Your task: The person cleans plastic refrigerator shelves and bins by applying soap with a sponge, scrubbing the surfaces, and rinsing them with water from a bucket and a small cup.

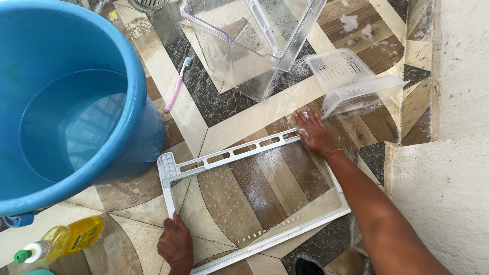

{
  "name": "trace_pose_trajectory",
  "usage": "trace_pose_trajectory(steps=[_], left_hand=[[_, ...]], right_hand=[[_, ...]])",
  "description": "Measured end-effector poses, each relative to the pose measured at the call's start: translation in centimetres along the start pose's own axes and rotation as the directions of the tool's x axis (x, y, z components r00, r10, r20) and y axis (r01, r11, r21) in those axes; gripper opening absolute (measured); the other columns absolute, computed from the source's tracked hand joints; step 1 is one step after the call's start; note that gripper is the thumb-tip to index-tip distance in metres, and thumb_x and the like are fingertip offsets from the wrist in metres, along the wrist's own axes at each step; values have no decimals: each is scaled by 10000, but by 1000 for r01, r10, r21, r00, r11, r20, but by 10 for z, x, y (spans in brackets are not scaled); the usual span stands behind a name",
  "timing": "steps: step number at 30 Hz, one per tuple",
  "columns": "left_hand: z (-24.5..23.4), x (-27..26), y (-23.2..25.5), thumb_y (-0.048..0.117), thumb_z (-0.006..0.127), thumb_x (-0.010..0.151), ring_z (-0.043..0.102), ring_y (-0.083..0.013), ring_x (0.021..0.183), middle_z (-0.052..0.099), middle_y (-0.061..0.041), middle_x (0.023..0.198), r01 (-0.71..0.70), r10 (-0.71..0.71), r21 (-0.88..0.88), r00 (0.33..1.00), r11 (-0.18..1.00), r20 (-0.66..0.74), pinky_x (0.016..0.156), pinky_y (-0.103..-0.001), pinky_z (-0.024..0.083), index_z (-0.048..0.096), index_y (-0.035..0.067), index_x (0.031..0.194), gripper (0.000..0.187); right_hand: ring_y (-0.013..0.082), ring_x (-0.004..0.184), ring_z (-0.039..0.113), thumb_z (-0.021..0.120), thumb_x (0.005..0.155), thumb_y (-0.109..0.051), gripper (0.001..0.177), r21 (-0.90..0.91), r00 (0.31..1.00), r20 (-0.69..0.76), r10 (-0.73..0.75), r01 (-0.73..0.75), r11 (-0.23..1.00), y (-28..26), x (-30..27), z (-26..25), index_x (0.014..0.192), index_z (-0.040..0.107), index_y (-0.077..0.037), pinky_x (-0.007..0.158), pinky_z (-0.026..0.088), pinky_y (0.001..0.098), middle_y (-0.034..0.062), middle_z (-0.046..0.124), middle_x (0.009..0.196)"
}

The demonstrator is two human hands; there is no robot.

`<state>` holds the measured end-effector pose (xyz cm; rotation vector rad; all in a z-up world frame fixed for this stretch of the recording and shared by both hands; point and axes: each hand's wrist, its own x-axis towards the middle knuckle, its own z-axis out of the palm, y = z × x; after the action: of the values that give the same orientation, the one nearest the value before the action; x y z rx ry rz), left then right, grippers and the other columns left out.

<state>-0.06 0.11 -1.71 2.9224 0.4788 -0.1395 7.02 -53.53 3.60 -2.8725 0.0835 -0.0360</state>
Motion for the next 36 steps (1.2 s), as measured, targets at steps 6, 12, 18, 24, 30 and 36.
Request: trace_pose_trajectory(steps=[6,12,18,24,30,36], left_hand=[[-4,2,3,539,392,1107,695,-387,574,679,-157,612,23,-24,6,999,1000,46,534,-502,548,628,108,897,535],[-12,1,10,528,380,1103,696,-376,564,680,-151,616,20,-19,-16,1000,1000,9,507,-484,542,629,108,899,529],[-16,0,14,527,391,1091,699,-375,552,686,-162,617,27,-26,-44,1000,999,14,486,-482,543,620,100,884,527],[-18,0,14,527,406,1079,697,-396,581,682,-185,637,34,-35,-23,999,999,-29,503,-497,543,614,119,847,513],[-13,0,12,511,429,1098,675,-391,546,667,-168,607,9,-10,-39,999,999,-32,488,-504,523,600,102,823,522],[-18,-1,13,516,440,1091,675,-384,530,666,-158,596,45,-44,-99,999,994,10,457,-490,515,597,103,818,519]], right_hand=[[384,1578,92,407,1070,-312,593,2,831,-188,523,-532,847,-13,42,46,1602,291,-75,1272,109,511,173,193,1707],[422,1581,83,420,1053,-257,625,-14,875,-265,404,-423,906,-68,10,41,1611,285,-9,1271,124,520,220,175,1710],[364,1569,83,279,1084,-329,597,26,926,-103,362,-362,932,-245,11,75,1605,221,-44,1274,71,476,197,134,1693],[369,1586,102,307,1076,-323,614,198,997,41,-69,60,978,-398,5,96,1616,245,-36,1281,96,490,163,154,1712],[358,1585,28,215,1093,-384,622,13,911,-111,396,-397,918,-215,-20,85,1639,98,-108,1273,30,501,137,48,1725],[385,1600,35,254,1103,-419,643,18,682,-230,694,-710,704,-63,-96,34,1652,123,-109,1285,40,517,172,41,1730]])
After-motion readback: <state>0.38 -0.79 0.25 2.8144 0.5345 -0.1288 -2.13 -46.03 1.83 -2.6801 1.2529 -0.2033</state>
